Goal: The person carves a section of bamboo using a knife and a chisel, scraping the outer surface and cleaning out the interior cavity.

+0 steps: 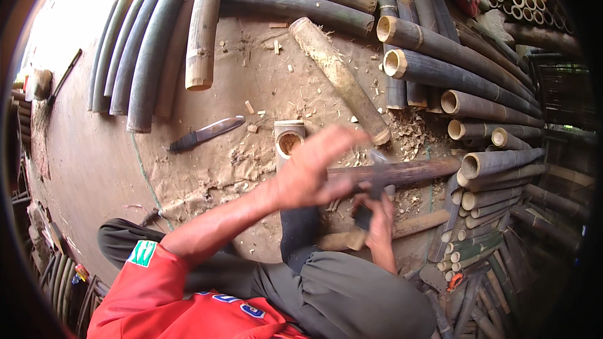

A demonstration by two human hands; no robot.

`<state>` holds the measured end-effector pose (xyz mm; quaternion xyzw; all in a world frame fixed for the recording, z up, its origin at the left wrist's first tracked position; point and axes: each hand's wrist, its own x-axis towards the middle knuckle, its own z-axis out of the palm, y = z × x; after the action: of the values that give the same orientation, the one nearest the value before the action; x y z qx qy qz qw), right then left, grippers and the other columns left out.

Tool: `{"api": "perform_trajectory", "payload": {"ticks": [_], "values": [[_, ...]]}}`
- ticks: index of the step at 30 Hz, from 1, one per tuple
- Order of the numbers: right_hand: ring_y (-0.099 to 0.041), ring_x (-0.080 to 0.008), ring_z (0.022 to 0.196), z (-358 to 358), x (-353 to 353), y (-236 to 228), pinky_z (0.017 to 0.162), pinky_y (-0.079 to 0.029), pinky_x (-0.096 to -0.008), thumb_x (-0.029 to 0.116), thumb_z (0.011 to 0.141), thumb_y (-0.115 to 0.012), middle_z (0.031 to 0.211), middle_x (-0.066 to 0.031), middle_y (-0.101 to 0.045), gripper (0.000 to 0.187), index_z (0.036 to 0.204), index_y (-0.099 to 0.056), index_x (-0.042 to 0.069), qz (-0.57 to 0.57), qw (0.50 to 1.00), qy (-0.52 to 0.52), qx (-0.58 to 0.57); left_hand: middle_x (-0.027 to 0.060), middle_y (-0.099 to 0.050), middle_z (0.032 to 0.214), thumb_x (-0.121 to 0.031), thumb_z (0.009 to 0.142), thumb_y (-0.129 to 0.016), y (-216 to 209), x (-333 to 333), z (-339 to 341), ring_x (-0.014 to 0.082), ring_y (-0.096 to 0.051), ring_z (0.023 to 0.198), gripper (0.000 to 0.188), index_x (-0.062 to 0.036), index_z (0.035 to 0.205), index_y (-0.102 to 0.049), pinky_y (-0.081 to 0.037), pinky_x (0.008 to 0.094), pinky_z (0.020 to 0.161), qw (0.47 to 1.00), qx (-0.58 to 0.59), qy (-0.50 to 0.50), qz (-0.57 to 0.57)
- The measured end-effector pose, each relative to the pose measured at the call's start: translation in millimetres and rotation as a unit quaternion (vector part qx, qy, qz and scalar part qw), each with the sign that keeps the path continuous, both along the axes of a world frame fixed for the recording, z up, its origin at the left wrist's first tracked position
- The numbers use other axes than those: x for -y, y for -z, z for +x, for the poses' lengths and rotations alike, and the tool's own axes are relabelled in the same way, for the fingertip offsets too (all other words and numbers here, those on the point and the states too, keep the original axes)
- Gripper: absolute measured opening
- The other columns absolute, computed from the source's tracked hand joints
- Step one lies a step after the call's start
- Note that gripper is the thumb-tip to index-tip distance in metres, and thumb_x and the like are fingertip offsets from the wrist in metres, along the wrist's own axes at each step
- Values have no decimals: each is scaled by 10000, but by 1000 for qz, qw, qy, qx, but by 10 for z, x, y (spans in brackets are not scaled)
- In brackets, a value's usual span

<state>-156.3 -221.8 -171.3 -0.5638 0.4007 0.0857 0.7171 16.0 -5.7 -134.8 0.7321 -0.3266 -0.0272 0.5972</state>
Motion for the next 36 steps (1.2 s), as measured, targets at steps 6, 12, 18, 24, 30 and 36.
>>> {"api": "perform_trajectory", "payload": {"ticks": [6, 12, 18, 24, 30, 36], "values": [[-652, -224, 1100, 484, -239, 783, 940, -570, -329, 224, 849, -796, 1243, -126, -677, 717, 1477, -501, 41, 35, 942, -319, -100, 162, -554, 1490, -271, 719, -901, -60, 105, -326, 356, -500, 1399, 917, -152, 1544, -519, -455, 478, 1088, 932, 54, 211, 291], [-585, -234, 1297, 639, -356, 1107, 1027, -547, -329, 235, 739, -945, 1415, -124, -621, 971, 1532, -430, 12, -107, 887, -426, -143, 165, -610, 1409, -259, 634, -940, 440, 185, 102, 351, -614, 1315, 958, -165, 1501, -545, -533, 475, 1005, 824, -83, 322, 460], [-632, -261, 1258, 1363, -669, 248, 1033, -549, -365, 187, 991, -664, 1346, -190, -655, 514, 1455, -516, 24, -161, 890, -396, -158, 220, -623, 1304, -79, 691, -812, 754, 195, 146, 433, -697, 1172, 752, -114, 1404, -577, -584, 492, 966, 921, -153, 208, 291], [-704, -346, 1091, 2160, -385, 210, 911, -575, -473, 275, 949, -669, 1178, -230, -720, 371, 1207, -689, 9, -413, 515, -748, 73, 311, -504, 1500, 55, 733, -690, 712, 34, 249, 491, -619, 1288, 753, -74, 1462, -557, -554, 522, 1043, 977, -193, -9, 90], [-746, -338, 862, 2818, -885, 173, 780, -593, -471, 239, 827, -744, 874, -171, -760, 231, 931, -761, 33, -456, 358, -791, 194, 310, -369, 1603, 105, 723, -643, 754, -110, 242, 516, -520, 1402, 880, -70, 1563, -453, -493, 517, 1153, 948, -229, -219, -8], [-743, -270, 734, 2941, -1598, 209, 711, -596, -416, 175, 802, -755, 773, -109, -738, 115, 832, -736, 66, -492, 227, -798, 264, 266, -376, 1539, 98, 718, -662, 822, -133, 104, 448, -431, 1459, 992, -58, 1634, -315, -394, 541, 1255, 863, -223, -444, -94]]}}
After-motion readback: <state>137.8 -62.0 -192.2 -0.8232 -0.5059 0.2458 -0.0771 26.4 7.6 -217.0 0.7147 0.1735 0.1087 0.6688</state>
